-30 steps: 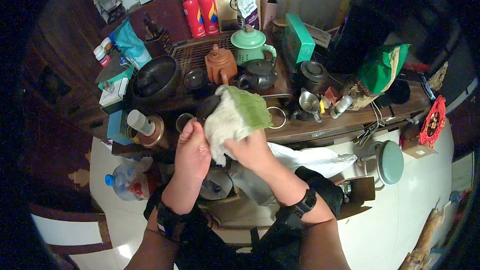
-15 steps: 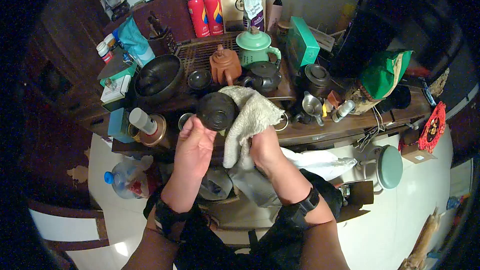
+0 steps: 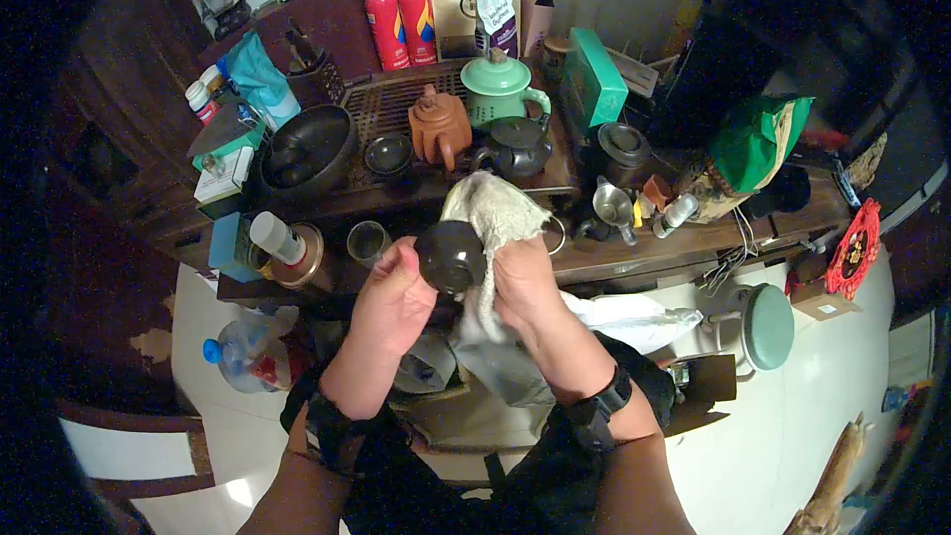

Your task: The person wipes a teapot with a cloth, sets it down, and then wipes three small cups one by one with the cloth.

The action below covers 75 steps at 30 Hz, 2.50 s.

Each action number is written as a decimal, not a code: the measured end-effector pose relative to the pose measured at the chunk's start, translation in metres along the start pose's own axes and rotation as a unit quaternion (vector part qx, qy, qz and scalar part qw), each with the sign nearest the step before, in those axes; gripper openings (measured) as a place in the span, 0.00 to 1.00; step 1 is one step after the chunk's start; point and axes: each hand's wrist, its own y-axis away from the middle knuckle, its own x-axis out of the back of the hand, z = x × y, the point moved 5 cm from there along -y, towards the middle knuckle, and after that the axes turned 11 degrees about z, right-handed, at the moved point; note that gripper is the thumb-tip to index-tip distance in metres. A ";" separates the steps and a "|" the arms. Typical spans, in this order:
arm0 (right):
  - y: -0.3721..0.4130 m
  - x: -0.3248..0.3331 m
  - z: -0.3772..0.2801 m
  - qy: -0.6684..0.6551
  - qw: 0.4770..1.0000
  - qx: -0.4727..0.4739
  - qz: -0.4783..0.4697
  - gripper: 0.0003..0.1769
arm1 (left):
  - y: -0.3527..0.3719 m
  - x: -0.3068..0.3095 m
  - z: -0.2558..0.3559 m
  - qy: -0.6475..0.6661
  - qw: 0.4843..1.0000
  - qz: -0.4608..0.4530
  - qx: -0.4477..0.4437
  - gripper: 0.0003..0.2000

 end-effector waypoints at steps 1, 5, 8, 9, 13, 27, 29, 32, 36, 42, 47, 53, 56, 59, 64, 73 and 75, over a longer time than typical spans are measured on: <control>0.003 0.001 0.004 -0.009 1.000 -0.024 0.005 0.18 | -0.002 0.004 -0.005 0.034 0.999 -0.001 0.008 0.10; 0.011 -0.006 0.010 0.213 0.961 0.175 -0.027 0.22 | -0.003 0.012 -0.013 0.088 0.995 0.044 0.000 0.14; 0.024 -0.008 0.010 0.537 0.718 0.443 -0.011 0.26 | 0.006 0.000 -0.022 0.019 0.998 0.042 -0.046 0.12; 0.018 -0.003 0.008 0.476 0.799 0.367 -0.026 0.24 | 0.009 -0.004 -0.025 0.021 0.997 0.057 -0.041 0.10; 0.002 0.013 -0.001 0.319 0.915 0.245 -0.042 0.21 | 0.012 -0.002 -0.029 0.030 0.998 0.049 -0.003 0.06; 0.021 -0.002 0.013 0.436 0.829 0.345 -0.065 0.28 | 0.009 -0.002 -0.020 0.075 0.994 0.078 0.030 0.09; 0.042 -0.016 0.003 0.558 0.671 0.485 -0.060 0.26 | 0.024 -0.018 -0.021 0.019 0.988 0.154 0.008 0.01; 0.045 -0.020 -0.004 0.576 0.635 0.510 -0.076 0.24 | 0.024 -0.015 -0.021 0.009 0.997 0.073 -0.028 0.01; 0.036 -0.021 -0.013 0.544 0.707 0.451 0.039 0.23 | 0.028 -0.018 -0.019 0.015 1.000 0.007 -0.013 0.10; 0.023 0.003 -0.029 0.457 0.819 0.346 -0.032 0.21 | 0.014 -0.011 -0.006 -0.015 0.999 -0.037 -0.024 0.05; 0.012 -0.002 -0.037 0.329 0.934 0.057 -0.129 0.22 | 0.006 0.002 0.000 -0.243 0.969 -0.009 0.052 0.06; 0.016 -0.011 -0.020 0.485 0.820 0.094 -0.290 0.19 | 0.007 -0.008 0.000 -0.521 0.846 -0.114 0.014 0.06; 0.006 0.003 -0.009 0.391 0.892 -0.038 -0.223 0.20 | 0.010 -0.025 0.016 -0.619 0.763 -0.154 -0.106 0.06; 0.000 0.003 -0.013 0.247 0.962 -0.069 -0.099 0.25 | 0.010 -0.024 0.019 -0.553 0.814 -0.091 -0.153 0.06; 0.003 0.003 -0.010 0.033 0.998 -0.020 -0.055 0.25 | 0.004 0.016 0.011 -0.237 0.970 0.046 -0.022 0.08; 0.017 -0.013 -0.013 0.374 0.855 0.320 -0.164 0.30 | -0.013 0.013 0.029 -0.060 0.996 0.025 -0.057 0.16; 0.015 -0.009 -0.011 0.331 0.899 0.261 -0.124 0.26 | -0.012 0.003 0.037 -0.149 0.987 0.030 -0.054 0.17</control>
